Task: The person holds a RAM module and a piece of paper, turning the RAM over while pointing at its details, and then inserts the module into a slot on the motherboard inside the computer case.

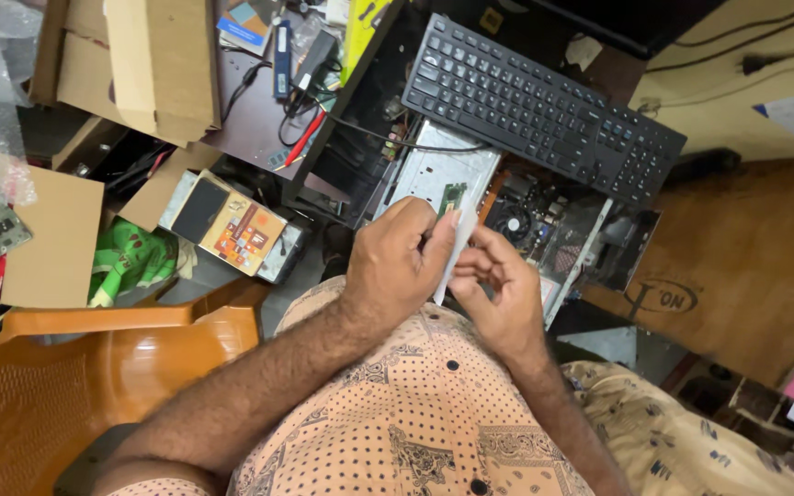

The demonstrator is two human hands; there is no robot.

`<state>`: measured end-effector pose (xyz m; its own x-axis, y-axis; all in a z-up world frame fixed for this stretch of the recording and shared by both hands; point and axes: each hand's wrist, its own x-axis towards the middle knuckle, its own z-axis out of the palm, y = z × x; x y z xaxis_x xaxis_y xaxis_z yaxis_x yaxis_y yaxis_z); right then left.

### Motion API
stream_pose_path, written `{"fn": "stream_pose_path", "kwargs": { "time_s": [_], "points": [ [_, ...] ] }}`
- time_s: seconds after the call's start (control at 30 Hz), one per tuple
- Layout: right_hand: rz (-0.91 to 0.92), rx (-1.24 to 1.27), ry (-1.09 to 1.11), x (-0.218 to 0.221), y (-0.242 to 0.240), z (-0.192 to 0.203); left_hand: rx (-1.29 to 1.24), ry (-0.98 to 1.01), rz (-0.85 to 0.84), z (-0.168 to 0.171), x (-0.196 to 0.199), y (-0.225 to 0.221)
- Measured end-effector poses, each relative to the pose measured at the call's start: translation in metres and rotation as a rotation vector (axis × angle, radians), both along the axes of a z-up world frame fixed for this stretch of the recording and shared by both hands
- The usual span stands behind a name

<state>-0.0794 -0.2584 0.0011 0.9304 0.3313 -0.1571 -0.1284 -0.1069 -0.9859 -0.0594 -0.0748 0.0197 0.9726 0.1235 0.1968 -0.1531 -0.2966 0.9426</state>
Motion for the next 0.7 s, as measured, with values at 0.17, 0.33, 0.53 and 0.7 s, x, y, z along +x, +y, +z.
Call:
{"fn": "stream_pose_path", "kwargs": {
  "time_s": [0.17,0.33,0.53,0.7],
  "points": [
    [-0.175,-0.076,0.193,-0.002,-0.005,-0.013,-0.055,-0.002,-0.13,-0.006,0.004,0.004],
    [-0.266,0.469,0.383,0.003,-0.011,-0.013,-0.294,0.306,-0.184,-0.024,0.013,0.018],
    [-0.222,0.283,0.347,0.009,-0.006,0.006,-0.446,0.324,-0.232,-0.034,0.017,0.023],
    [-0.249,0.05,0.222,0.004,-0.011,-0.002,-0.496,0.414,-0.296,-0.014,0.009,0.018]
  ]
}}
